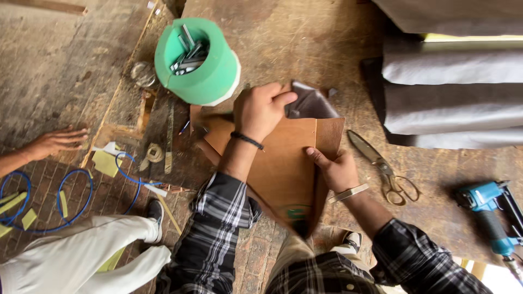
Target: The person staples brown fabric onto triangular cardboard pieces using a pneumatic staple gun, trims excess fabric with scissors, and flips the pieces to continue attaching fabric to the edges.
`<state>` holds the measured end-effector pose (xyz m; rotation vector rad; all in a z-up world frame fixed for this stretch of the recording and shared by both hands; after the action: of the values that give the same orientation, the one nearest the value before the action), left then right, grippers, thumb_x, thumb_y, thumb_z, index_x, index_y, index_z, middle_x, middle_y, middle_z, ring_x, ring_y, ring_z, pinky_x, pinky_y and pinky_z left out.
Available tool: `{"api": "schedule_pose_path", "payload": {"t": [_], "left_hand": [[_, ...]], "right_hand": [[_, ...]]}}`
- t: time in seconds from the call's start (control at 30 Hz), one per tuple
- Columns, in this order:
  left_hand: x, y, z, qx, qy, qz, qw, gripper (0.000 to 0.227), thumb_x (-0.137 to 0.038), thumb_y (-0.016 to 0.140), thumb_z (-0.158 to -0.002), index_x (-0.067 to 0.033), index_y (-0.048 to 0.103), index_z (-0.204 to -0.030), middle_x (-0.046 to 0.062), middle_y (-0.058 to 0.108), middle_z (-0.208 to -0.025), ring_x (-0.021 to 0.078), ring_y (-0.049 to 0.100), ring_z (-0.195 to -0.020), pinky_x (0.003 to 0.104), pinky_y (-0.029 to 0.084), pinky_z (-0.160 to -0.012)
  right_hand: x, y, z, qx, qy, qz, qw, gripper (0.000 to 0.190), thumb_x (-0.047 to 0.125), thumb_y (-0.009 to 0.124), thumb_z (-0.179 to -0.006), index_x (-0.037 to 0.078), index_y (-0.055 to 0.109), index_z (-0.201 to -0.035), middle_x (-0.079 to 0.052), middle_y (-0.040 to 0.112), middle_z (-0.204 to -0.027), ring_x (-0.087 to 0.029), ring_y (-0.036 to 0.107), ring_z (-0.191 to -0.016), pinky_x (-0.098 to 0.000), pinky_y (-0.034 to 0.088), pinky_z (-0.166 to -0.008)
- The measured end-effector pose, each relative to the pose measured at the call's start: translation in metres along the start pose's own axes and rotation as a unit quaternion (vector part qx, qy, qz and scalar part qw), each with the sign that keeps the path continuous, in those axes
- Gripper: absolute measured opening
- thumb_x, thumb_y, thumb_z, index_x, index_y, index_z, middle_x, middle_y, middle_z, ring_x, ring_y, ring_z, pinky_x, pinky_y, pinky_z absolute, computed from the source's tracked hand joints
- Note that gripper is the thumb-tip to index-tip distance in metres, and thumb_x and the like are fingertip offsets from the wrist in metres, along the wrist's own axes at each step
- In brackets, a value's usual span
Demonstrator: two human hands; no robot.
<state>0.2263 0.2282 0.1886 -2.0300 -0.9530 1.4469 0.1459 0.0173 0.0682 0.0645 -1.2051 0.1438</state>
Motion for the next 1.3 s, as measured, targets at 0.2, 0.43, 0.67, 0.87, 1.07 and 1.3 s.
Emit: {"api": "schedule_pose_path", "payload": {"t": [0.2,0.43,0.67,0.87,1.07,1.3], "left_hand": [[-0.075,0.146,0.023,0.308,0.079,0.008,0.948,0.022,-0.036,0.079,-0.082,-0.0137,0.078,-0.084,0.011,0.074,-0.081,0.026,0.073,-0.075,0.042,0.051,-0.077],[-0.061,0.28,0.147,0.447,0.101,-0.006,0.889,0.016,-0.033,0.078,-0.084,-0.0199,0.082,-0.091,0.004,0.076,-0.092,0.0267,0.069,-0.096,0.043,0.046,-0.102],[-0.036,0.259,0.199,0.163,0.007,-0.079,0.983,0.072,-0.055,0.076,-0.079,-0.0143,0.061,-0.137,0.013,0.046,-0.155,0.0359,0.041,-0.145,0.052,0.033,-0.121],[-0.044,0.247,0.202,0.232,-0.043,-0.16,0.959,0.119,-0.082,0.073,-0.069,-0.0146,0.032,-0.159,0.022,0.018,-0.169,0.0383,0.014,-0.157,0.057,0.01,-0.125],[-0.052,0.251,0.2,0.263,-0.064,-0.188,0.944,0.127,-0.087,0.069,-0.06,-0.0153,0.031,-0.158,0.021,0.016,-0.167,0.0375,0.011,-0.156,0.055,0.007,-0.124],[-0.049,0.261,0.209,0.305,-0.048,-0.221,0.925,0.126,-0.082,0.068,-0.068,-0.0116,0.023,-0.162,0.026,0.007,-0.169,0.0419,0.001,-0.157,0.057,0.001,-0.124]], "right_hand": [[-0.08,-0.03,0.055,-0.005,0.143,-0.072,0.987,0.034,0.02,0.08,-0.085,-0.007,0.074,-0.104,-0.013,0.078,-0.088,-0.022,0.074,-0.075,-0.0354,0.061,-0.067],[-0.195,-0.109,0.127,-0.021,0.292,-0.24,0.925,0.046,0.025,0.069,-0.09,-0.001,0.063,-0.127,-0.014,0.076,-0.098,-0.023,0.074,-0.077,-0.036,0.062,-0.064],[-0.224,-0.131,0.119,0.002,0.338,-0.187,0.922,0.05,0.044,0.057,-0.095,0.005,0.064,-0.126,-0.016,0.077,-0.093,-0.024,0.074,-0.069,-0.0342,0.063,-0.059],[-0.225,-0.133,0.096,0.042,0.243,-0.035,0.968,0.047,0.045,0.058,-0.098,0.001,0.072,-0.106,-0.011,0.077,-0.078,-0.019,0.068,-0.063,-0.0355,0.053,-0.055],[-0.217,-0.146,0.092,0.003,0.184,0.272,0.945,0.044,0.046,0.062,-0.097,0.006,0.078,-0.09,-0.011,0.072,-0.067,-0.022,0.068,-0.059,-0.0389,0.054,-0.062],[-0.203,-0.137,0.067,0.098,0.195,0.258,0.941,0.034,0.038,0.058,-0.098,0.013,0.08,-0.092,0.0,0.072,-0.07,-0.015,0.065,-0.057,-0.0343,0.052,-0.057]]}}
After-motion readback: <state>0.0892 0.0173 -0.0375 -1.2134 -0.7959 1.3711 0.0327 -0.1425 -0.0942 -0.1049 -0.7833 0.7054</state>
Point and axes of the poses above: each hand's wrist, its own z-axis away from the middle knuckle, its own y-axis out of the palm, x = y × z, the point moved 5 cm from there along -z, towards the middle knuckle
